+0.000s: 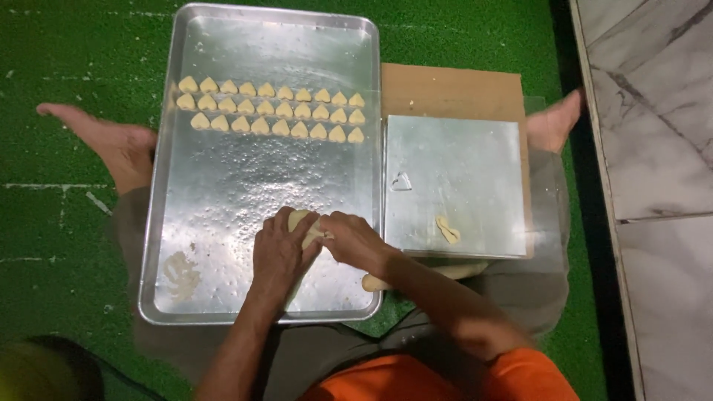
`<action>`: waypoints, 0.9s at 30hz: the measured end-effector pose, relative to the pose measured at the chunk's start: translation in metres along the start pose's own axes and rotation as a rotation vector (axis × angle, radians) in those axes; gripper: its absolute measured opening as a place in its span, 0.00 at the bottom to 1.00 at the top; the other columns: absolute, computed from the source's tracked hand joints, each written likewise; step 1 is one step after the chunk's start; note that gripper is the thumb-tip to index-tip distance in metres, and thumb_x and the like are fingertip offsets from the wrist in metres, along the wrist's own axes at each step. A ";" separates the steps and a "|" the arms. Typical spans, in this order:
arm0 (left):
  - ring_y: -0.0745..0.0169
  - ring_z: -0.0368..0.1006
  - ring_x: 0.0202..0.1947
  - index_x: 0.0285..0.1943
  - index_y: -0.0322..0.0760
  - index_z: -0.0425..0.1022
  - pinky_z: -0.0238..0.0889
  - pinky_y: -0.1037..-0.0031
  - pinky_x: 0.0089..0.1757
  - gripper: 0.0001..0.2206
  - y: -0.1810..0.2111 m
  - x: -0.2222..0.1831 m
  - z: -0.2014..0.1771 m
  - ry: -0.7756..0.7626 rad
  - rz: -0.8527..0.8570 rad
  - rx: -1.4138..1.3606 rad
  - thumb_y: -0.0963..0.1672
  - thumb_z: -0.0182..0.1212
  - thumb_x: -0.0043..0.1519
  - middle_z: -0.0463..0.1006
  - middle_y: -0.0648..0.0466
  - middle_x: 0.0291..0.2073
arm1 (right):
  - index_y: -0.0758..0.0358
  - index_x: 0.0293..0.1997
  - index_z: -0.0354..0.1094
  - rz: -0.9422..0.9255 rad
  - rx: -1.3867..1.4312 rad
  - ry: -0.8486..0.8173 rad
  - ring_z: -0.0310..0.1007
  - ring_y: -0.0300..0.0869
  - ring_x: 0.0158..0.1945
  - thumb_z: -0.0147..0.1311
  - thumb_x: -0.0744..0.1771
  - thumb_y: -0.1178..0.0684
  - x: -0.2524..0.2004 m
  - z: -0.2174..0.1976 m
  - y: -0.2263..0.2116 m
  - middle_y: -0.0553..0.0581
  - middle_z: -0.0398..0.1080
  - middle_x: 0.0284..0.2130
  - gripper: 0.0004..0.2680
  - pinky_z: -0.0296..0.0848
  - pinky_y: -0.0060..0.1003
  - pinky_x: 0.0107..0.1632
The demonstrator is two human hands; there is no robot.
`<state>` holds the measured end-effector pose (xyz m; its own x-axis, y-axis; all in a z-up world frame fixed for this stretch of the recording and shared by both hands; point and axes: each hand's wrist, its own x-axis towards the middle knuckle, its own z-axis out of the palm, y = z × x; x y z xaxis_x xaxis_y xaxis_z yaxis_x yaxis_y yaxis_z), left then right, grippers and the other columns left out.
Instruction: Rolling out dough with a rolling pin and using a heart-shaped cutter to make cookies, then placing them on a tray.
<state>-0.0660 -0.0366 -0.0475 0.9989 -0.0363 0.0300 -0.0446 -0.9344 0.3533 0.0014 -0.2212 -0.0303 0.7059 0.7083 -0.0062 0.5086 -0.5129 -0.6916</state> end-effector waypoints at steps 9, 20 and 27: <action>0.44 0.63 0.64 0.66 0.75 0.66 0.60 0.48 0.57 0.23 -0.009 0.004 0.003 -0.145 -0.068 0.082 0.57 0.59 0.59 0.63 0.58 0.62 | 0.58 0.25 0.65 0.045 0.137 0.025 0.66 0.41 0.23 0.55 0.64 0.60 -0.002 -0.002 -0.005 0.54 0.68 0.18 0.06 0.68 0.36 0.26; 0.41 0.57 0.68 0.67 0.74 0.66 0.54 0.40 0.60 0.23 -0.007 0.006 -0.006 -0.268 -0.055 0.046 0.55 0.60 0.61 0.61 0.55 0.65 | 0.62 0.27 0.70 0.212 0.320 0.192 0.63 0.41 0.16 0.64 0.61 0.58 -0.027 -0.002 -0.014 0.57 0.66 0.10 0.05 0.66 0.35 0.23; 0.40 0.57 0.69 0.66 0.72 0.68 0.53 0.38 0.61 0.22 -0.006 0.008 -0.010 -0.281 -0.054 0.022 0.54 0.61 0.61 0.62 0.54 0.66 | 0.63 0.28 0.69 0.032 0.198 0.107 0.62 0.44 0.16 0.59 0.57 0.64 -0.031 -0.016 -0.009 0.54 0.59 0.11 0.05 0.65 0.33 0.24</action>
<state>-0.0582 -0.0279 -0.0403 0.9649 -0.0803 -0.2501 0.0062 -0.9449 0.3272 -0.0168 -0.2459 -0.0121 0.7738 0.6322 0.0390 0.3856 -0.4214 -0.8208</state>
